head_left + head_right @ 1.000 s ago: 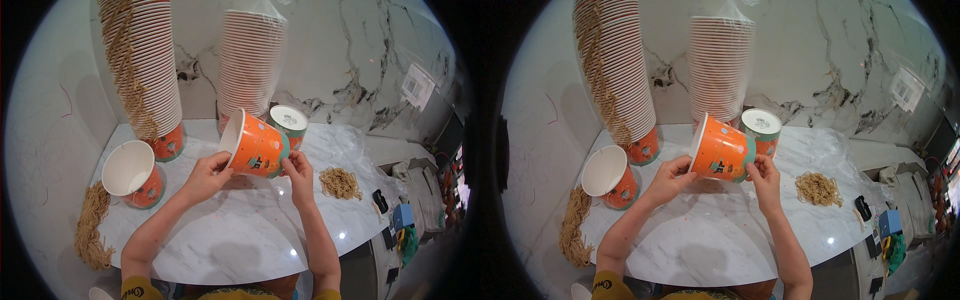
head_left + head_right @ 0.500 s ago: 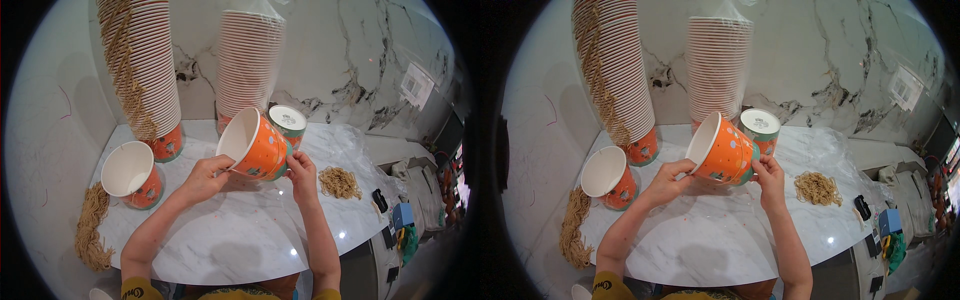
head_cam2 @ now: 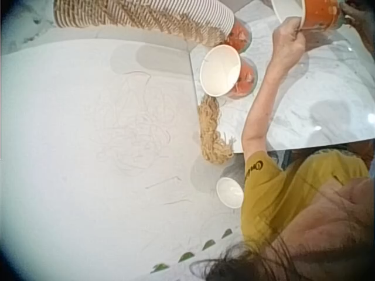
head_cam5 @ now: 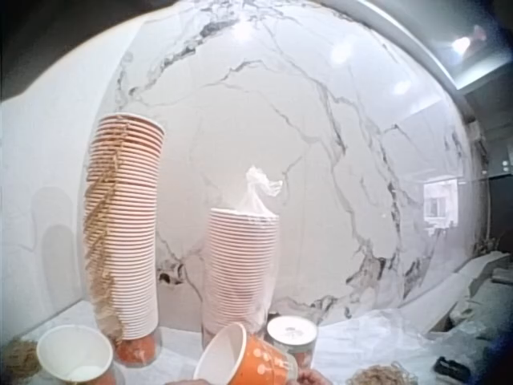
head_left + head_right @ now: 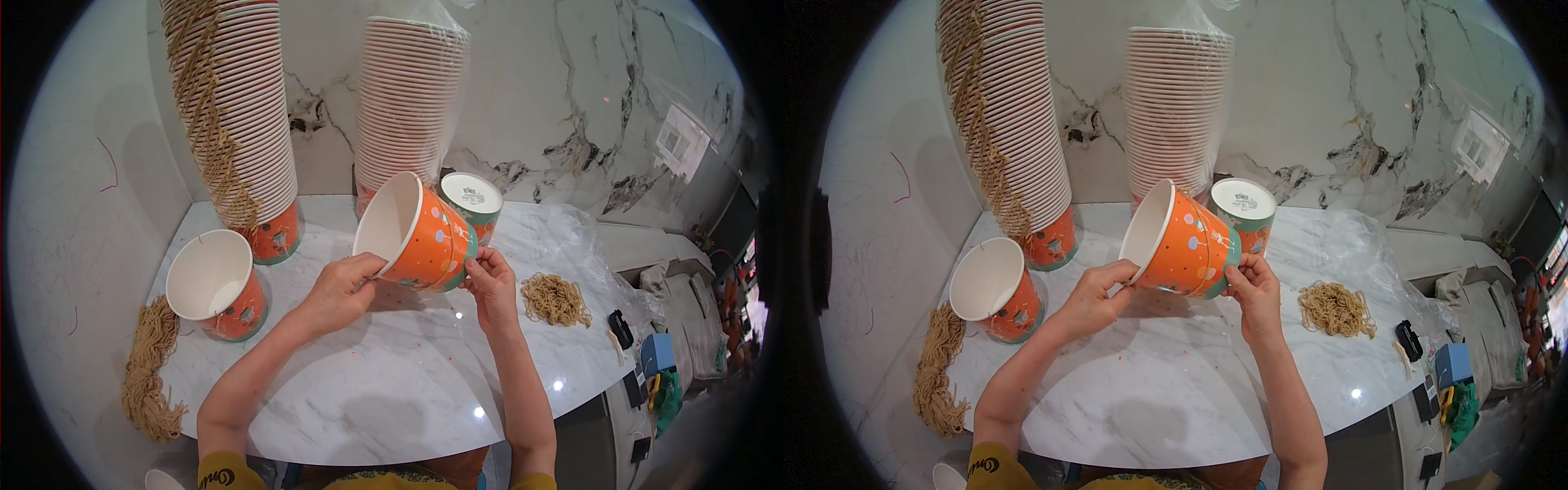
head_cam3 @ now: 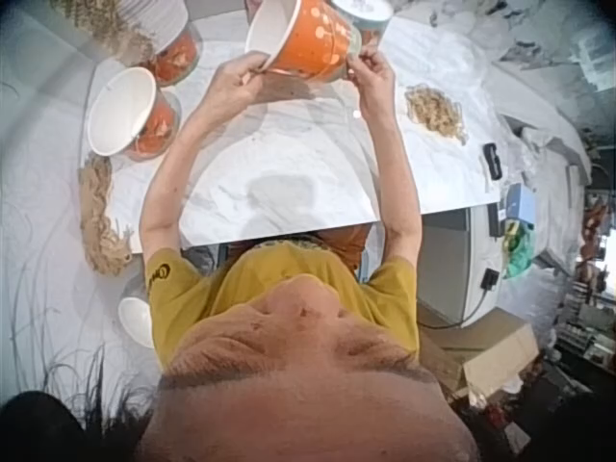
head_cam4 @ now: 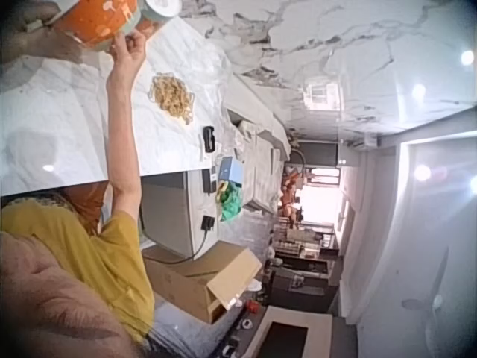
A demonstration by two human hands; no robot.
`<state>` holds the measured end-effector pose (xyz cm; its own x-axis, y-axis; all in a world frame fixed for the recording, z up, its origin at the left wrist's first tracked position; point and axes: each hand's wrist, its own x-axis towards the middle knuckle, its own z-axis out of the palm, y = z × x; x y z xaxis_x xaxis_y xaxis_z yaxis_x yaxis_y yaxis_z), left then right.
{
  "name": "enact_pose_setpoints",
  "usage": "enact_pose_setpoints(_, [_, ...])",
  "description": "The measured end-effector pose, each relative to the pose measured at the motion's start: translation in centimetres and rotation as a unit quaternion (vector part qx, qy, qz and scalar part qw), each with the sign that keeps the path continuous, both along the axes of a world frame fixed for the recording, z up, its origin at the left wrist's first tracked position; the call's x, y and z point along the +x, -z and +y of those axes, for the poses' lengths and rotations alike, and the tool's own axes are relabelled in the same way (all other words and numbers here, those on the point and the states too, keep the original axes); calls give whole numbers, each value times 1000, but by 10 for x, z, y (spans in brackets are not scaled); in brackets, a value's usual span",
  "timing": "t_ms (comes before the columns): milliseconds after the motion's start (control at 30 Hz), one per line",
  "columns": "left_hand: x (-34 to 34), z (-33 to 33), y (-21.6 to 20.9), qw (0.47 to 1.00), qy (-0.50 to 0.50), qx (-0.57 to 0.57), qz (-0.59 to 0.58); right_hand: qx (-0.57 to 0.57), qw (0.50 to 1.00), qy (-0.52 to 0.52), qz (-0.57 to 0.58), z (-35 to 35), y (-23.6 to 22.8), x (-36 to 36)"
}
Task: Attach string handles to decorative paper buckets/cups.
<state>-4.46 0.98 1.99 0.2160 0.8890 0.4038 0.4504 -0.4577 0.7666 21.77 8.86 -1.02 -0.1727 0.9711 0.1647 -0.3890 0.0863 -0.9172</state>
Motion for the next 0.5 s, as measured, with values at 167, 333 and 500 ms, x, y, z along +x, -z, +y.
enact_pose_setpoints(167, [2, 0, -2, 1000, 6, 23, -10, -10, 1000, 1, 4, 1, 4, -1])
enact_pose_setpoints(333, [3, 2, 1, 994, -3, 104, 38, -32, 999, 6, -21, 2, 8, -2])
enact_pose_setpoints(500, [0, 0, 0, 984, -16, 151, 92, -18, 999, 14, -48, -3, 2, -6])
